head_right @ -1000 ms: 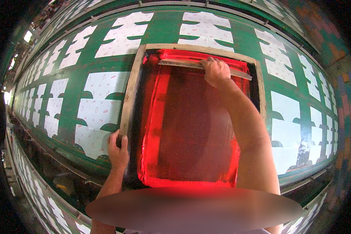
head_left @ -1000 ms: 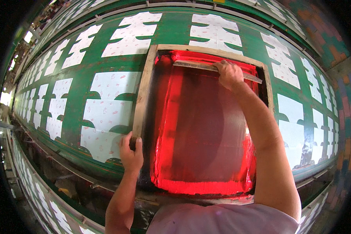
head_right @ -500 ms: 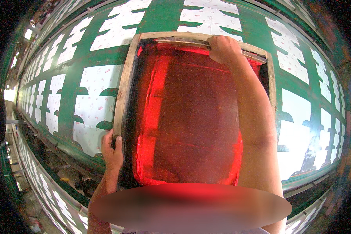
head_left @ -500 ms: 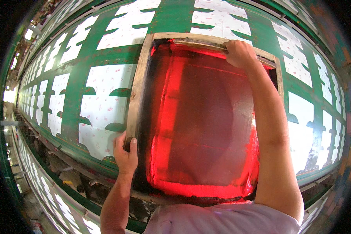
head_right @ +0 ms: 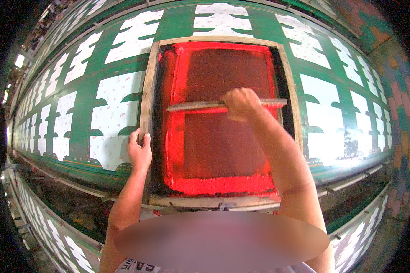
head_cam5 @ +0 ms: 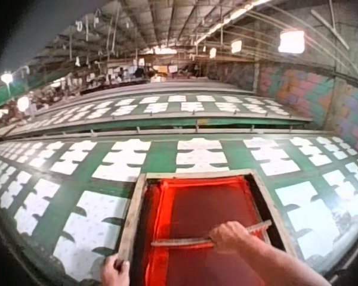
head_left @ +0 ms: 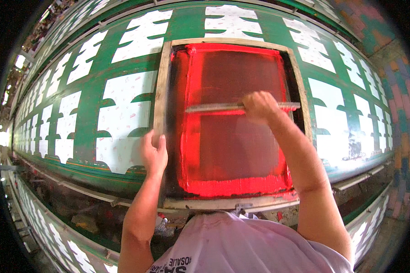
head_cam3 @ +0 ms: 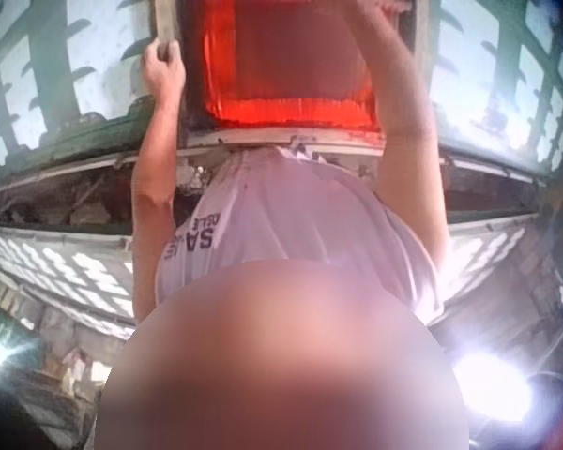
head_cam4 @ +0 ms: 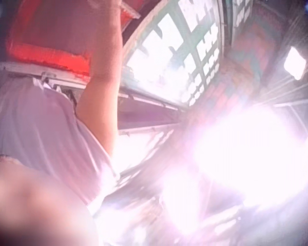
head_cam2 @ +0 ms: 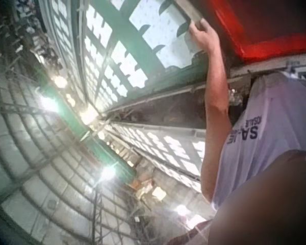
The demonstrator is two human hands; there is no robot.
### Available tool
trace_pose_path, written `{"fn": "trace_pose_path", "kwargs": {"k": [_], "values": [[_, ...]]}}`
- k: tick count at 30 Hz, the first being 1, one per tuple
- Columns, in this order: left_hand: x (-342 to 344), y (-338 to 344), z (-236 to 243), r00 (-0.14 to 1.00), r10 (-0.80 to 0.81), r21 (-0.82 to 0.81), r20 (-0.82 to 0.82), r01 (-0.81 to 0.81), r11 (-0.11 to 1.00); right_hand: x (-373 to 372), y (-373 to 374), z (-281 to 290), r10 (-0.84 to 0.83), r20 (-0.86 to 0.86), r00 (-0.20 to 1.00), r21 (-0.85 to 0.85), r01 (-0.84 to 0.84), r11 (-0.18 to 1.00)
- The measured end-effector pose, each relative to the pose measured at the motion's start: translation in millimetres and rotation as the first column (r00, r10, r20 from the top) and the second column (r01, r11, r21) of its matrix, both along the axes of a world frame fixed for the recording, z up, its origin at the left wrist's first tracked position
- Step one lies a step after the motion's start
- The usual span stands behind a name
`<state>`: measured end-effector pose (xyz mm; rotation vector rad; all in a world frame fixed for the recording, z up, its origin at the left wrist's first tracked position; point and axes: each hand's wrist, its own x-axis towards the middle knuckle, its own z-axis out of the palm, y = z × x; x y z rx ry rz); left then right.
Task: The person uses a squeegee to pull red ink across a screen-printing frame placed over a green surface with white cutout shapes. The person repeatedly repositions the frame and scrapes the ink to coat the screen, then lifts and moves the frame to a new position to continue the process.
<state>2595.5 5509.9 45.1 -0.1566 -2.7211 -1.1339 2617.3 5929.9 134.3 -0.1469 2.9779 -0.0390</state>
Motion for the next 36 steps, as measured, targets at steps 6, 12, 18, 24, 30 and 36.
{"fn": "trace_pose_path", "kwargs": {"k": [6,12,18,24,30,36], "values": [[2,-1,1,0.998,-0.018,-0.050,-0.061,0.015,0.999,127,-68,-2,-0.061,0.173,0.983,0.067,0.050,0.996],[6,-3,4,0.985,0.013,0.064,-0.171,-0.002,0.998,234,-131,-1,-0.101,0.095,0.990,-0.014,0.103,0.995],[1,-10,-7,0.989,0.047,0.195,-0.137,-0.020,0.981,278,-166,18,-0.078,0.043,0.996,-0.163,0.084,0.983],[-13,-17,-29,0.983,0.085,0.272,-0.165,-0.037,0.962,294,-162,23,-0.033,-0.079,0.996,-0.295,0.008,0.956],[-13,-20,-31,0.962,0.127,0.273,-0.243,-0.058,0.960,338,-104,35,0.075,-0.295,0.952,-0.435,-0.204,0.877],[-11,-21,-15,0.984,0.174,0.543,0.047,-0.171,0.822,390,-4,29,-0.175,-0.453,0.874,-0.500,-0.087,0.861]]}}
